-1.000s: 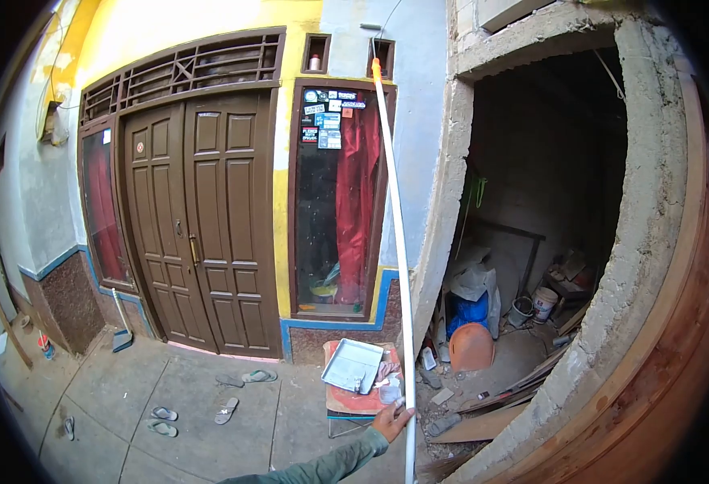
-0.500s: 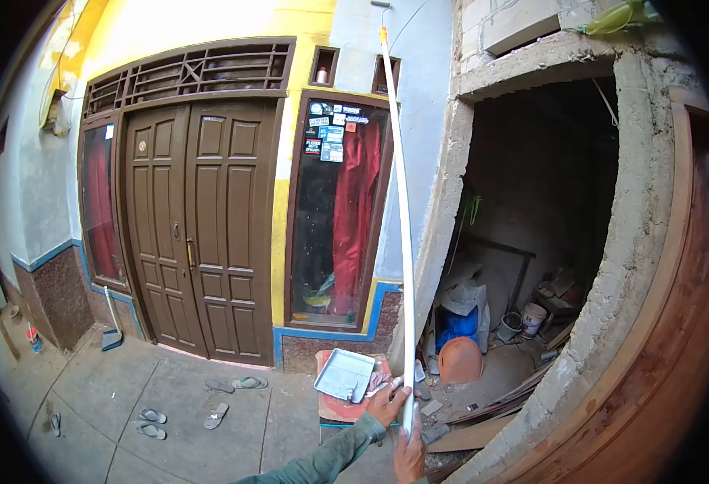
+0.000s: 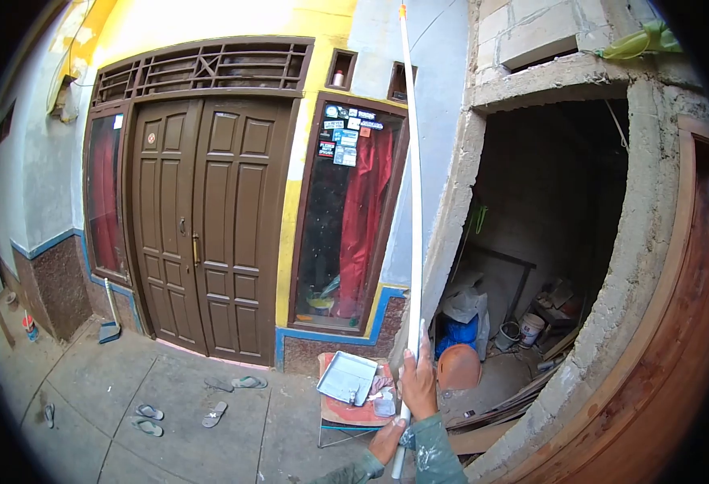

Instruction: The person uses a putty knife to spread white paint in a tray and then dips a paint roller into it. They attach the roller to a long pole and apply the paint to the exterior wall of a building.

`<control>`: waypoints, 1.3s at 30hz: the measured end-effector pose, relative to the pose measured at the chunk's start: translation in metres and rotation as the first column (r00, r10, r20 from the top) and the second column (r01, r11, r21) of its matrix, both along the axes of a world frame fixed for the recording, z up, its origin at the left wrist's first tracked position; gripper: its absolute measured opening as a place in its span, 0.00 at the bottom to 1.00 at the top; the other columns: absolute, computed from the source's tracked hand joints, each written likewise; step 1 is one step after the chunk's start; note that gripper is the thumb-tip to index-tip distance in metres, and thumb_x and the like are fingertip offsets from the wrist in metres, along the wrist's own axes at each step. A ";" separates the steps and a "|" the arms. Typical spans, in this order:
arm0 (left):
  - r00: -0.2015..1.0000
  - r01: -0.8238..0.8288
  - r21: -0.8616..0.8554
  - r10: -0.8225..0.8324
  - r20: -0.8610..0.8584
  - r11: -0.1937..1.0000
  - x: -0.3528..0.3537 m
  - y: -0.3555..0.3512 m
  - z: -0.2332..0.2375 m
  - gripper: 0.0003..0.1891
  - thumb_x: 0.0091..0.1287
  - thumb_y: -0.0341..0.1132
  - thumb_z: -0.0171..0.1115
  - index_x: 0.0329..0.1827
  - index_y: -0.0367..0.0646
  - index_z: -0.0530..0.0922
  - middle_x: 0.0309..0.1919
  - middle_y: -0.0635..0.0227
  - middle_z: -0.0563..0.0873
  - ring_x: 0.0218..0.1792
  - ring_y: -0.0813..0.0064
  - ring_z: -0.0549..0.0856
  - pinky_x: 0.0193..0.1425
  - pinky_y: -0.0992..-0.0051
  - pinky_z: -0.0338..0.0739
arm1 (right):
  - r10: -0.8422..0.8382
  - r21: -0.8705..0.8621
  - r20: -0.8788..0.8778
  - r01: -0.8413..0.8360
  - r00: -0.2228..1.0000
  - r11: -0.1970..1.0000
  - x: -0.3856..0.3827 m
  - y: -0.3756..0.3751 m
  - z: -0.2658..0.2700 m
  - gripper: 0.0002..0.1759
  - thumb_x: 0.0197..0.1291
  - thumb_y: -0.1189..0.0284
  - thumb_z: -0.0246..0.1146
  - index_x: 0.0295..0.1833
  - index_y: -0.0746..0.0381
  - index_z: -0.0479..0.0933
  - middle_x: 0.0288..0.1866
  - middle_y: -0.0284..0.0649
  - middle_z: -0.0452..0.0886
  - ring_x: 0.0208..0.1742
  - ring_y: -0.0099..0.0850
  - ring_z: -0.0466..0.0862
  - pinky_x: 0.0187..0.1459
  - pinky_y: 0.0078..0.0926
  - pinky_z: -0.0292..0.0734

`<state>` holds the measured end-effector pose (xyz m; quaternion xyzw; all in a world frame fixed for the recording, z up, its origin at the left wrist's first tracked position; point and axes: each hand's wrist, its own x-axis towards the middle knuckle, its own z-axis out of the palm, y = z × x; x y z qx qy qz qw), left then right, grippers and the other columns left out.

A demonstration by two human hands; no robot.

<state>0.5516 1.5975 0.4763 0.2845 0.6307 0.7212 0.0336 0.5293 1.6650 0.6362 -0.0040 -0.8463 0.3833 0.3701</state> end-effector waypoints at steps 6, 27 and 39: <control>0.988 -0.156 0.021 0.156 0.001 0.987 -0.020 0.004 0.025 0.23 0.75 0.47 0.40 0.52 0.33 0.71 0.38 0.58 0.79 0.43 0.64 0.77 0.54 0.69 0.69 | 0.308 -0.302 0.052 -0.279 0.950 0.912 -0.024 -0.001 0.036 0.33 0.67 0.67 0.46 0.75 0.56 0.46 0.28 0.45 0.76 0.20 0.34 0.78 0.21 0.32 0.74; 0.796 -0.551 0.022 0.518 0.313 0.834 0.014 0.054 -0.114 0.19 0.69 0.50 0.53 0.36 0.43 0.80 0.22 0.68 0.78 0.24 0.73 0.77 0.27 0.70 0.70 | 0.665 -0.562 -0.208 -0.644 0.718 0.519 -0.100 0.048 -0.037 0.31 0.71 0.64 0.45 0.75 0.45 0.43 0.20 0.30 0.62 0.11 0.18 0.63 0.09 0.18 0.62; 0.874 -0.448 0.050 0.426 0.233 0.892 0.013 0.022 0.029 0.21 0.73 0.52 0.44 0.34 0.43 0.73 0.13 0.74 0.68 0.11 0.83 0.64 0.14 0.79 0.57 | 0.665 -0.456 -0.311 -0.720 0.679 0.522 -0.146 0.028 0.142 0.29 0.71 0.65 0.44 0.74 0.43 0.45 0.22 0.31 0.64 0.12 0.18 0.64 0.10 0.20 0.64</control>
